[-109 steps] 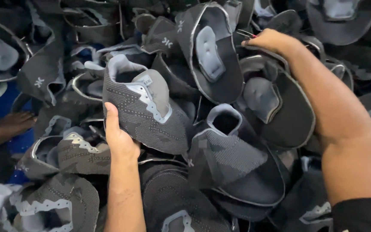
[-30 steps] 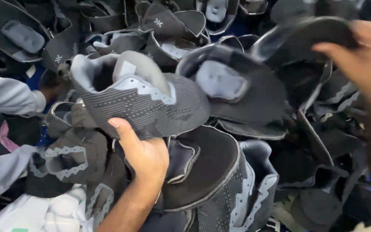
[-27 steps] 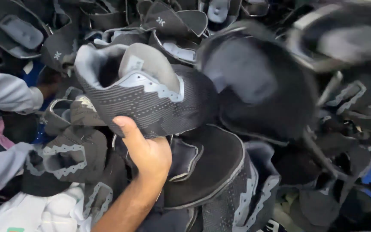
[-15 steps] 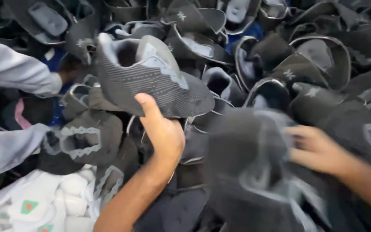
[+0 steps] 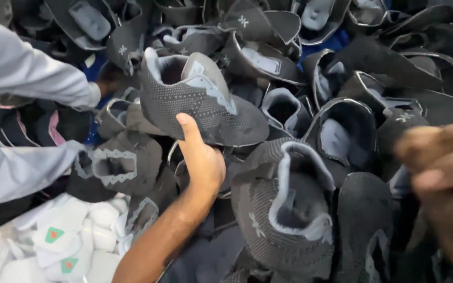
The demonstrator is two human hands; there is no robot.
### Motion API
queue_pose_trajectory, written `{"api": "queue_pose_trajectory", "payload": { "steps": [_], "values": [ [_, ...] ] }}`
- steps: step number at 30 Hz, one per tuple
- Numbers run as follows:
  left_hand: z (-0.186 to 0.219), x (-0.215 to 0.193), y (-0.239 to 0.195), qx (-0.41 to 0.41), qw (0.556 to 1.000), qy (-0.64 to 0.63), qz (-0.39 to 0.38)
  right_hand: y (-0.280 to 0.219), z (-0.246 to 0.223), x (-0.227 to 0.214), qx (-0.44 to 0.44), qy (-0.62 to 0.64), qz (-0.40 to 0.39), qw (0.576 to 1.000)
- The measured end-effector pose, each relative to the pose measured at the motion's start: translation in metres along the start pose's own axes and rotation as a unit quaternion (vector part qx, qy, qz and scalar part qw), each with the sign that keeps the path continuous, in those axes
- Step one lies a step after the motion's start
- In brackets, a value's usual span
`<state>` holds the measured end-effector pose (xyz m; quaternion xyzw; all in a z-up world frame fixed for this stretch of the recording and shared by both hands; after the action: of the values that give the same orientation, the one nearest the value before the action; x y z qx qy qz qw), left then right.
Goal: The person trims excess threads and loose tags from shoe uppers using thread snips.
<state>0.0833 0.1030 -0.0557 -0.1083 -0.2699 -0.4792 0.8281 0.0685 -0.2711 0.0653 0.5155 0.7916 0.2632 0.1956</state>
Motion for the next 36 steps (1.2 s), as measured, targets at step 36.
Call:
{"api": "queue_pose_trajectory", "payload": {
  "steps": [36],
  "values": [
    [-0.064, 0.071, 0.069, -0.242, 0.936, -0.184, -0.180, 0.058, 0.255, 0.078, 0.230, 0.050, 0.080, 0.969]
  ]
}}
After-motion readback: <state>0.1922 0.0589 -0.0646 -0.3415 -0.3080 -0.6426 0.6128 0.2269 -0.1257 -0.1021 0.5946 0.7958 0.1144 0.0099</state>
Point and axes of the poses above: each hand's wrist, its own y-axis towards the middle knuckle, its own x-axis out of the palm, z = x × y, the point moved 10 cm from there along y, towards the middle knuckle, and after that the axes turned 7 degrees about y, right-handed, at the moved point
